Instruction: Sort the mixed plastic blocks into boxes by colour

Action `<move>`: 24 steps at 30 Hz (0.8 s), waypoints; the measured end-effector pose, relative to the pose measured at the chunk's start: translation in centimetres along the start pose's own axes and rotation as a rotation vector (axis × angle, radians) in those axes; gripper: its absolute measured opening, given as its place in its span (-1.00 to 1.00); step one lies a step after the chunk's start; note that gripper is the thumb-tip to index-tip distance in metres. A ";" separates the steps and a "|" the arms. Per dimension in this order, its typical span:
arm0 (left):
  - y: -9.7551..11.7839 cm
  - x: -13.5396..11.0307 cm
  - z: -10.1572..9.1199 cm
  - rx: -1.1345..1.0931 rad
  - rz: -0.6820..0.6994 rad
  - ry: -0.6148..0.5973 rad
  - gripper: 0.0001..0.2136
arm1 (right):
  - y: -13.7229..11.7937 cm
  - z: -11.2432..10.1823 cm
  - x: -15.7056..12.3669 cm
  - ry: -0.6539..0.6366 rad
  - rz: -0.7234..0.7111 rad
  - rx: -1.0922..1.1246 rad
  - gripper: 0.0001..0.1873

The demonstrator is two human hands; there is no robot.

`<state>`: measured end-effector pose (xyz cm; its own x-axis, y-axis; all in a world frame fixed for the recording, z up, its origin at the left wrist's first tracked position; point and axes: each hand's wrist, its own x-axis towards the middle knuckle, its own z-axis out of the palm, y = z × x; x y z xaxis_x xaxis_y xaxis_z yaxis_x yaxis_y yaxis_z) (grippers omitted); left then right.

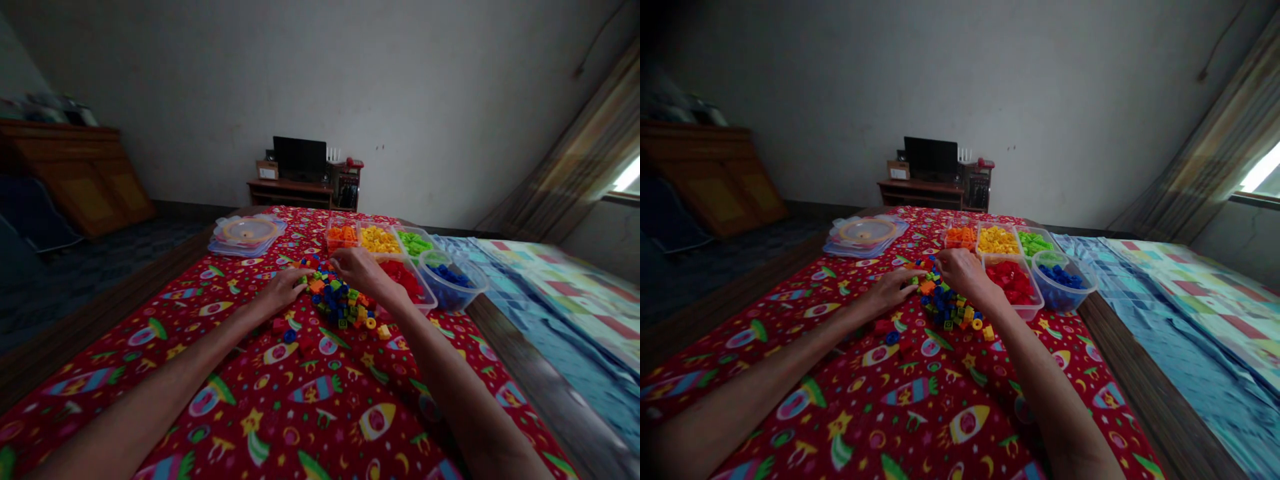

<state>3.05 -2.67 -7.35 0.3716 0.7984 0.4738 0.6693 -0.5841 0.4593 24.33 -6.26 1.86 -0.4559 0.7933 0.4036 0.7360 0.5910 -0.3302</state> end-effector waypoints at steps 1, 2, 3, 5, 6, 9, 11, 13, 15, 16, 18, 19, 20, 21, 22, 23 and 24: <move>-0.1 0.0 0.1 0.010 -0.001 0.014 -0.67 | 0.1 0.0 0.0 0.007 -0.005 -0.005 -0.74; -0.3 -0.1 0.0 0.018 -0.007 0.027 -0.67 | 0.1 0.1 -0.1 0.010 -0.009 -0.010 -0.74; -0.5 -0.1 -0.1 0.024 -0.016 0.033 -0.67 | 0.2 0.1 -0.1 0.008 -0.009 -0.016 -0.74; -0.8 -0.1 -0.5 0.023 -0.047 0.044 -0.67 | 0.1 0.0 -0.1 -0.006 -0.003 -0.031 -0.75; -0.9 -0.1 -0.8 0.012 -0.066 0.053 -0.67 | 0.1 0.0 -0.1 -0.015 0.000 -0.040 -0.75; -1.0 0.0 -1.4 -0.093 -0.119 0.086 -0.62 | 0.0 -0.1 -0.2 -0.023 0.011 -0.066 -0.75; -0.7 0.1 -1.6 -0.219 -0.147 0.079 -0.53 | 0.0 -0.1 -0.3 -0.022 0.007 -0.072 -0.75; -0.2 0.2 -1.5 -0.345 -0.164 0.045 -0.42 | 0.2 0.0 -0.3 -0.020 0.003 -0.057 -0.78; 0.6 0.2 -1.2 -0.424 -0.160 0.014 -0.32 | 0.3 0.2 -0.3 -0.023 0.006 -0.009 -0.82; 1.1 0.2 -1.1 -0.435 -0.150 0.004 -0.29 | 0.3 0.4 -0.3 -0.026 0.005 0.027 -0.83; 2.3 0.2 -0.8 -0.395 -0.124 -0.005 -0.26 | 0.2 0.9 -0.3 -0.041 -0.008 0.088 -0.80; 2.9 0.2 -0.8 -0.353 -0.113 -0.011 -0.25 | 0.0 1.2 -0.3 -0.054 -0.016 0.100 -0.78; 3.6 0.1 -0.8 -0.305 -0.104 -0.017 -0.23 | -0.1 1.5 -0.3 -0.067 -0.021 0.095 -0.75; 4.1 0.0 -0.8 -0.256 -0.098 -0.021 -0.23 | -0.2 1.9 -0.3 -0.079 -0.020 0.075 -0.73; 4.6 -0.1 -0.8 -0.212 -0.096 -0.025 -0.23 | -0.4 2.2 -0.4 -0.089 -0.014 0.048 -0.71; 5.0 -0.1 -0.8 -0.175 -0.095 -0.031 -0.23 | -0.5 2.4 -0.4 -0.098 -0.004 0.022 -0.70; 5.4 -0.2 -0.8 -0.146 -0.093 -0.040 -0.25 | -0.5 2.6 -0.4 -0.107 0.006 0.002 -0.71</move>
<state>6.04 -6.09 -4.40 0.3401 0.8534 0.3951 0.6022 -0.5203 0.6055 22.83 -6.54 -0.40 -0.5028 0.8077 0.3079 0.7379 0.5866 -0.3339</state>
